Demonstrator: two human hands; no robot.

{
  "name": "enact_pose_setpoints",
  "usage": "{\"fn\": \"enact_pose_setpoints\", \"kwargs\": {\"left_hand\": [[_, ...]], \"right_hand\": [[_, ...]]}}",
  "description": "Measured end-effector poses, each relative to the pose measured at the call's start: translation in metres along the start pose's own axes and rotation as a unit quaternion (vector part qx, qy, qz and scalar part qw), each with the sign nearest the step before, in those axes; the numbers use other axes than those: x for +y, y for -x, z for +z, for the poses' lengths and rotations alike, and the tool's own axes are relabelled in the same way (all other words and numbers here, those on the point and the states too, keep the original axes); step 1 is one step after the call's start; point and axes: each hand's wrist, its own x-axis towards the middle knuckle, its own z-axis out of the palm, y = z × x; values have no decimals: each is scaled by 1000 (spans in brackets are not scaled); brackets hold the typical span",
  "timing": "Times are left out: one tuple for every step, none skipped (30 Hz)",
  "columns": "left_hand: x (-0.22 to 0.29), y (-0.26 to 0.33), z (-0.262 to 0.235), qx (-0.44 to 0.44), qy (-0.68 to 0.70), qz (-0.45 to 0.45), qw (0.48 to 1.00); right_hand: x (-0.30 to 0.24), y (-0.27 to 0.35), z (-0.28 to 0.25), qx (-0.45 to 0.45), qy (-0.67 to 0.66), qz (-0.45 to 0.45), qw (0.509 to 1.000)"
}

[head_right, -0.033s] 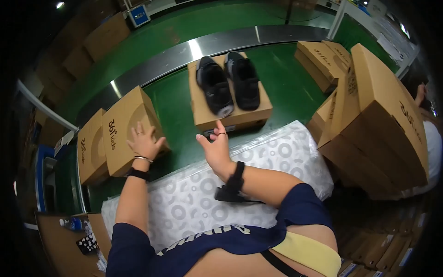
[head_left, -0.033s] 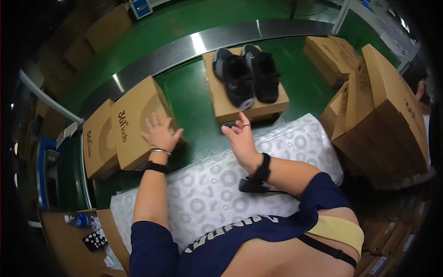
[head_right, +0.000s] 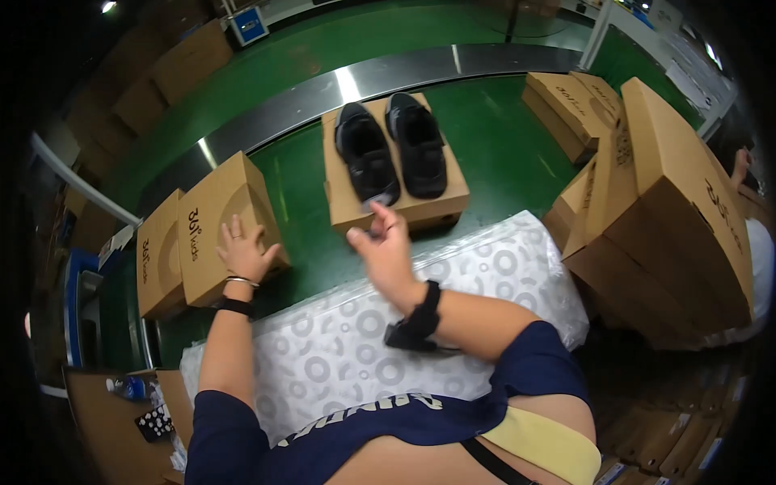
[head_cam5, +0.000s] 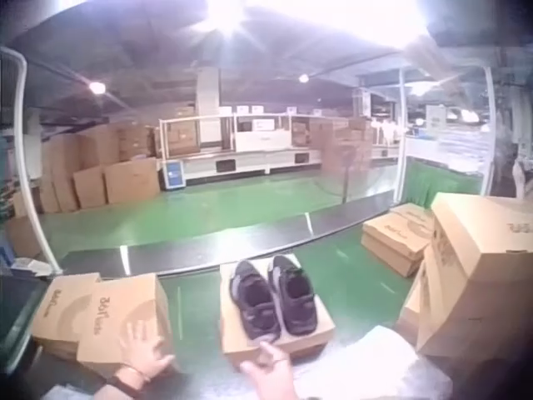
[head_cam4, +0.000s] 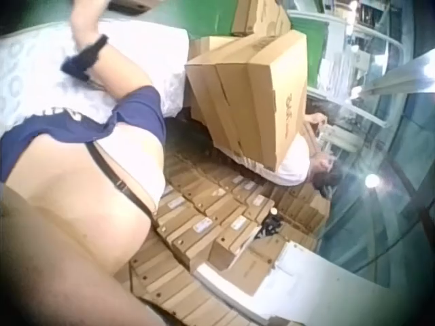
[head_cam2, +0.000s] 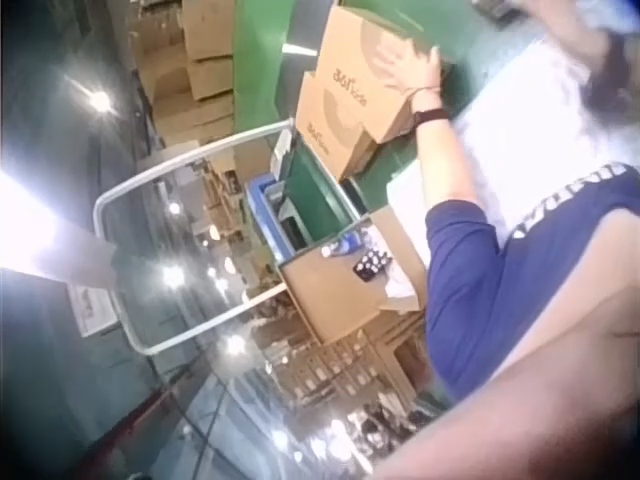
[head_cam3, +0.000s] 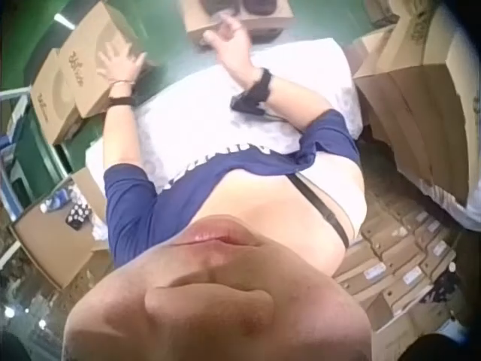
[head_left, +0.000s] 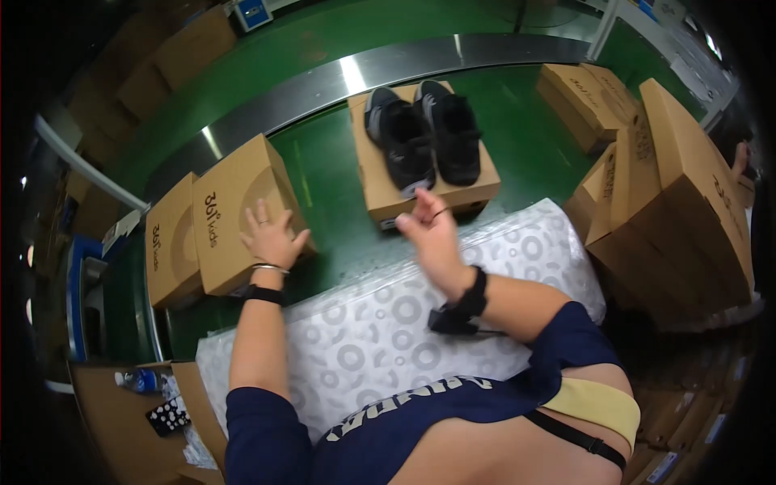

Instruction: The recorder is packing shoes into boxes and wrapping them in tissue paper at a workstation.

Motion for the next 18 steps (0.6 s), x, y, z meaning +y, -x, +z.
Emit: {"fn": "enact_pose_setpoints", "kwargs": {"left_hand": [[-41, 4, 5, -4, 1, 2, 1000], [-92, 8, 24, 5, 16, 4, 1000], [-127, 11, 26, -27, 23, -58, 998], [-176, 15, 33, -50, 31, -122, 991], [-157, 0, 10, -117, 6, -283, 952], [-148, -13, -5, -84, 49, -192, 977], [-139, -24, -17, -49, 91, -99, 990], [-113, -35, -27, 20, 184, -9, 983], [-83, -44, -38, 123, 267, 107, 950], [-50, -52, -52, 155, 309, 168, 923], [-28, -58, -63, 188, 346, 222, 892], [-16, -66, -63, 143, 391, 249, 875], [-7, -76, -60, 95, 436, 277, 851], [-1, -82, -58, 97, 436, 275, 852], [3, -87, -56, 102, 428, 242, 865], [3, -90, -53, 104, 420, 207, 878], [1, -97, -53, 103, 420, 202, 879], [0, -107, -54, 67, 467, 159, 867]], "right_hand": [[-21, -13, -11, -49, -11, -97, 994], [-53, -28, -18, -71, 31, -112, 991], [-80, -49, -23, -91, 73, -128, 985], [-97, -69, -25, -106, 155, -151, 971], [-107, -92, -31, -99, 252, -174, 947], [-107, -110, -25, -101, 251, -176, 946], [-102, -127, -19, -124, 343, -285, 887], [-95, -136, -11, -145, 425, -386, 806], [-91, -136, 2, -148, 422, -388, 806], [-88, -137, 18, -219, 444, -384, 779], [-83, -137, 36, -293, 459, -379, 748], [-73, -140, 49, -297, 455, -384, 747], [-59, -145, 59, -286, 440, -390, 756], [-53, -148, 67, -275, 426, -395, 766], [-50, -155, 71, -278, 425, -396, 765], [-50, -155, 75, -278, 326, -202, 881], [-50, -155, 79, -261, 209, 6, 943], [-51, -155, 80, -241, 122, 36, 962]]}}
